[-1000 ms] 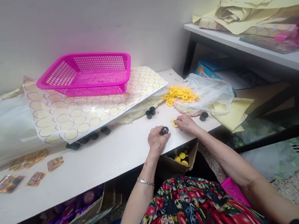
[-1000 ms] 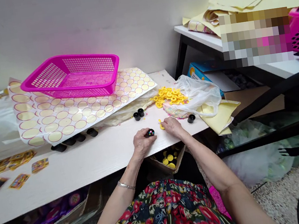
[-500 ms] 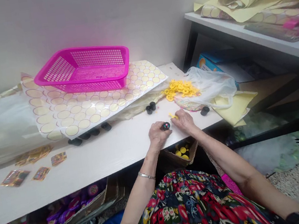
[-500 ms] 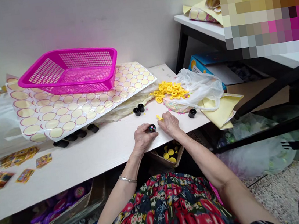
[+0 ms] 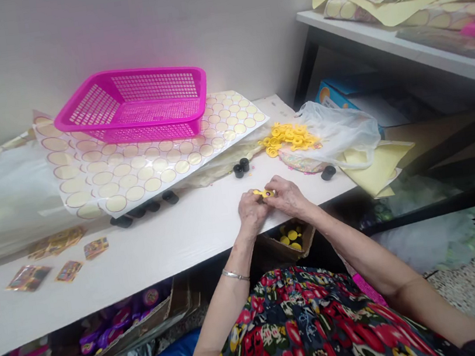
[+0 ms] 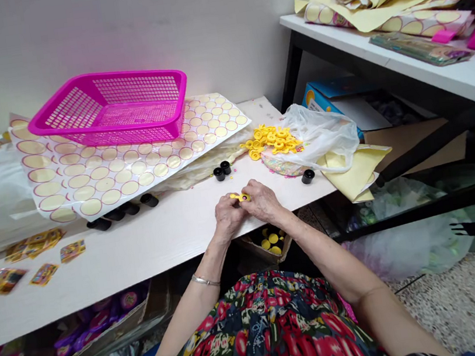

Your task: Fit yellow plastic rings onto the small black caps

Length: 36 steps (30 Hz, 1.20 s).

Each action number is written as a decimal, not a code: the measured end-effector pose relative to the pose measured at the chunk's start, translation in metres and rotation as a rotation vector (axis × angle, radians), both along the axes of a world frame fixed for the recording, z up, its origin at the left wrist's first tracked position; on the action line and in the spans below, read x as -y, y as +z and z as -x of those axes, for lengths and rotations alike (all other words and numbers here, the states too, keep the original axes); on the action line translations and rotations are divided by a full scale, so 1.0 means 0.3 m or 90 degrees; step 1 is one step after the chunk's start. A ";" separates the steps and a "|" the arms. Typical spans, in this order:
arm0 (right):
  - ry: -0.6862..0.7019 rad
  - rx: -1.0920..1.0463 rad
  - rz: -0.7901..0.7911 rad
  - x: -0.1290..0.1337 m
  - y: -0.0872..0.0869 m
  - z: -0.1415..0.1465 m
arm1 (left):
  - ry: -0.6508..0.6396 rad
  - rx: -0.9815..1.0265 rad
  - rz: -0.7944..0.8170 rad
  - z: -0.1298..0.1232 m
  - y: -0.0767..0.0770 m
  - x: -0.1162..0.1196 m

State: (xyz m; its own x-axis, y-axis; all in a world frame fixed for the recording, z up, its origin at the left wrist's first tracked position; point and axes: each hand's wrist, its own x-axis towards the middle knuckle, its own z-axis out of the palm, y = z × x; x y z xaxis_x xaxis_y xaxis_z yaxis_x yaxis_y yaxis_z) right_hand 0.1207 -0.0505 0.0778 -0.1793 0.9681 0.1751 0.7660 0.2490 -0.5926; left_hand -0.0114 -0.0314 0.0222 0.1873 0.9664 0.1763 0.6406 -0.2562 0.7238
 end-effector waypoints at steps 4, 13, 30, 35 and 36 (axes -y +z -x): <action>0.005 -0.016 0.005 -0.007 -0.016 0.006 | 0.001 0.134 -0.009 0.022 0.002 0.005; -0.026 -0.147 0.011 -0.022 -0.039 0.016 | 0.079 0.572 0.253 -0.021 0.042 0.002; -0.291 -0.763 0.370 -0.010 -0.089 0.065 | 0.183 0.466 0.181 -0.069 0.022 0.025; -0.303 -0.746 0.364 -0.021 -0.092 0.070 | 0.187 0.456 0.234 -0.067 0.020 -0.002; -0.305 -0.746 0.363 -0.021 -0.095 0.073 | 0.183 0.465 0.247 -0.065 0.024 -0.006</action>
